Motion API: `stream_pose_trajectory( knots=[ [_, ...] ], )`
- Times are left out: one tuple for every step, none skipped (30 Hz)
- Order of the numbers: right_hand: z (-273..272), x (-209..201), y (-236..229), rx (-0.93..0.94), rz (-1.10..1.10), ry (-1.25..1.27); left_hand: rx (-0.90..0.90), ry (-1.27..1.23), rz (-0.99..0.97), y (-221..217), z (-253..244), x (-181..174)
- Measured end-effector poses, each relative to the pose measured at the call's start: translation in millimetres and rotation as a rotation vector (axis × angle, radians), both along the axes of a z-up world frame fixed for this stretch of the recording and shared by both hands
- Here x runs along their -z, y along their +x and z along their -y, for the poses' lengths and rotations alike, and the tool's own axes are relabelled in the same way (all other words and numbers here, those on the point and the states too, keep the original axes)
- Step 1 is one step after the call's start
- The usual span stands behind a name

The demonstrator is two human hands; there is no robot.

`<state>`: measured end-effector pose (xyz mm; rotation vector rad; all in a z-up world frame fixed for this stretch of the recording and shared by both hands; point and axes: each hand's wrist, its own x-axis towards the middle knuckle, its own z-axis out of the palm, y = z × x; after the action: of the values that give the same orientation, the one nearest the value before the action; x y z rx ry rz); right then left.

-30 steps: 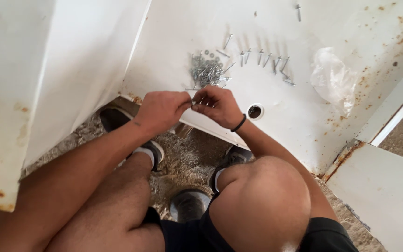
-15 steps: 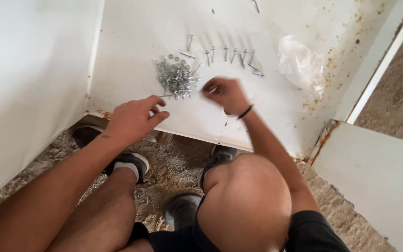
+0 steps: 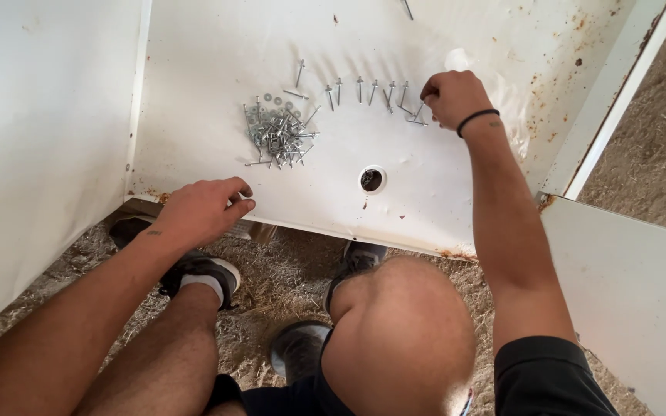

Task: The person sorts and gathers small screws and bolts from a white surface while sitting on the floor.

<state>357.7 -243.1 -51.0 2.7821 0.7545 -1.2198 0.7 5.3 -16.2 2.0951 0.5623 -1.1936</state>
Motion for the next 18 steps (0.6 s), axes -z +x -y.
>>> stream_pose_trajectory(
  knots=[
    [1.5, 10.1, 4.4, -0.004, -0.005, 0.002, -0.004, 0.002, -0.005, 1.2, -0.6, -1.4],
    [2.7, 20.5, 8.4, -0.054, 0.040, 0.023, -0.007, -0.002, -0.007, 2.2, -1.4, -2.6],
    [5.1, 30.6, 12.0, -0.104, 0.084, 0.043, -0.011, -0.009, -0.009, 2.8, -1.2, -3.4],
    [6.1, 33.2, 11.2, -0.108, 0.079, 0.042, -0.015, -0.010, -0.014, -1.0, -1.7, 0.6],
    [8.0, 34.5, 11.6, -0.104, 0.091, 0.064, -0.013, -0.012, 0.007, -3.5, -1.9, 5.0],
    [10.1, 35.4, 12.0, -0.101, 0.103, 0.086, -0.011, -0.013, 0.028, -6.0, -1.9, 8.8],
    [13.8, 37.4, 12.7, -0.103, 0.105, 0.086, -0.012, -0.012, 0.030, -5.6, -2.4, 8.1],
    [17.5, 39.3, 13.3, -0.134, 0.173, 0.140, -0.014, -0.010, 0.025, -5.2, -2.9, 7.2],
    [21.9, 42.0, 11.8, -0.164, 0.237, 0.193, -0.015, -0.009, 0.015, -6.5, -2.9, 6.0],
    [19.5, 29.4, 1.9, -0.164, 0.235, 0.192, -0.016, -0.010, 0.014, -6.7, -3.0, 5.7],
    [16.6, 16.5, -7.5, -0.052, 0.225, 0.286, -0.015, -0.011, 0.018, -6.9, -3.2, 5.5],
    [13.6, 3.5, -17.1, 0.060, 0.213, 0.379, -0.015, -0.012, 0.022, -7.3, -3.5, 5.1],
    [12.3, 2.7, -26.3, 0.055, 0.212, 0.381, -0.021, -0.011, 0.023, -6.1, -3.8, 2.6],
    [10.9, 1.8, -35.8, 0.025, 0.243, 0.477, -0.008, -0.012, 0.023, -5.3, -4.3, 0.1],
    [8.5, 2.2, -47.3, -0.008, 0.264, 0.576, 0.001, -0.011, 0.016, -7.3, -4.6, -3.4],
    [4.1, 9.3, -57.9, -0.015, 0.257, 0.580, -0.009, -0.009, 0.011, -13.6, -4.2, 4.6],
    [-1.0, 16.9, -69.9, -0.031, 0.155, 0.630, -0.043, -0.029, 0.095, -20.5, -5.5, 12.2],
    [-6.0, 24.4, -81.3, -0.048, 0.053, 0.677, -0.076, -0.049, 0.178, -26.8, -6.7, 19.7]
  ],
)
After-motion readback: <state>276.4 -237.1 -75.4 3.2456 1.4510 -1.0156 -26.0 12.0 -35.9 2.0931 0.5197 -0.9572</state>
